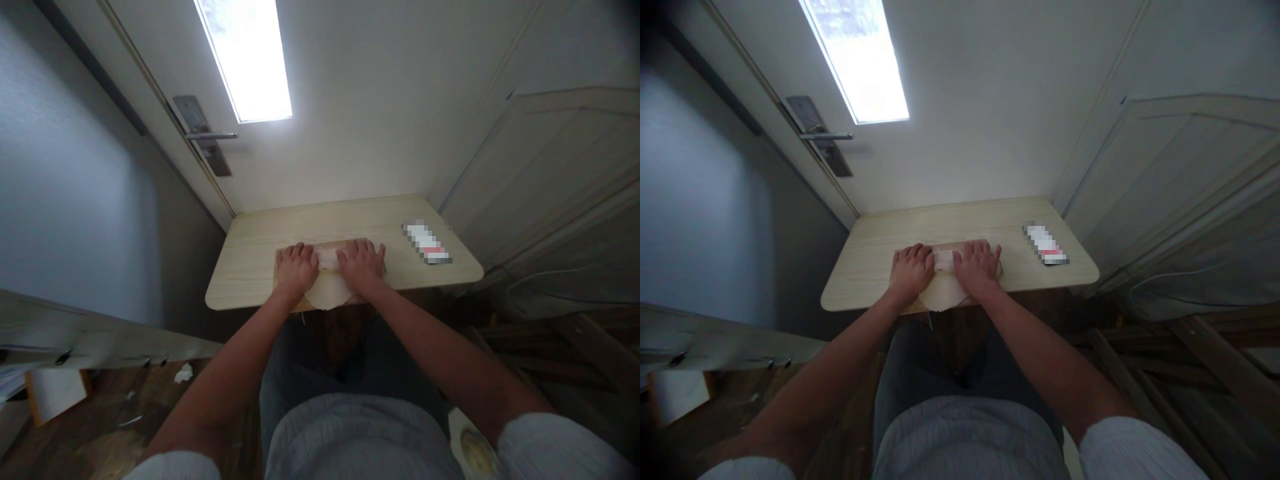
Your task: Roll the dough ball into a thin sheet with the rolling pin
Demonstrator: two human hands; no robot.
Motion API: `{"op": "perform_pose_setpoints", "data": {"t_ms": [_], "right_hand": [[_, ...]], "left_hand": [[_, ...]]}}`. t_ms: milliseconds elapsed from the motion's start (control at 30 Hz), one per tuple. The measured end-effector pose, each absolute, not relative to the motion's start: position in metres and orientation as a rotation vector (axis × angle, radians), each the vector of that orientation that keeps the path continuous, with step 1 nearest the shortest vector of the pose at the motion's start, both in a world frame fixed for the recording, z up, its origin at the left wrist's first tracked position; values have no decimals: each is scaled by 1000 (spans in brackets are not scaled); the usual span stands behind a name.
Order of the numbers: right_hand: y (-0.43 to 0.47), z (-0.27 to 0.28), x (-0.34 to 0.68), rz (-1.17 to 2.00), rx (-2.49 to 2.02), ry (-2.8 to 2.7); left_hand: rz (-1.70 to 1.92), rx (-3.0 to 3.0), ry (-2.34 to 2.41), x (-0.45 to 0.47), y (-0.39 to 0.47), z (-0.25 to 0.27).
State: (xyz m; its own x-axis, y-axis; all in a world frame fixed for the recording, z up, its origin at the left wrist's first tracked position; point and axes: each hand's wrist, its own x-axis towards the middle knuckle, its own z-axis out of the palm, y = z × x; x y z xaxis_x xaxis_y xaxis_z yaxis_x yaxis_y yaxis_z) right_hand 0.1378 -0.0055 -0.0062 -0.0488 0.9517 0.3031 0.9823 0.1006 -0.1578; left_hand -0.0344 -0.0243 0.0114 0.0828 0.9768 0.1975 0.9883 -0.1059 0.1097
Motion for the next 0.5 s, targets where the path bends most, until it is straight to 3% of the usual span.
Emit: {"op": "perform_pose_setpoints", "data": {"t_ms": [500], "right_hand": [[-20, -8, 140, -130, -1863, -2098]], "left_hand": [[-392, -2242, -2026, -35, -38, 3]]}}
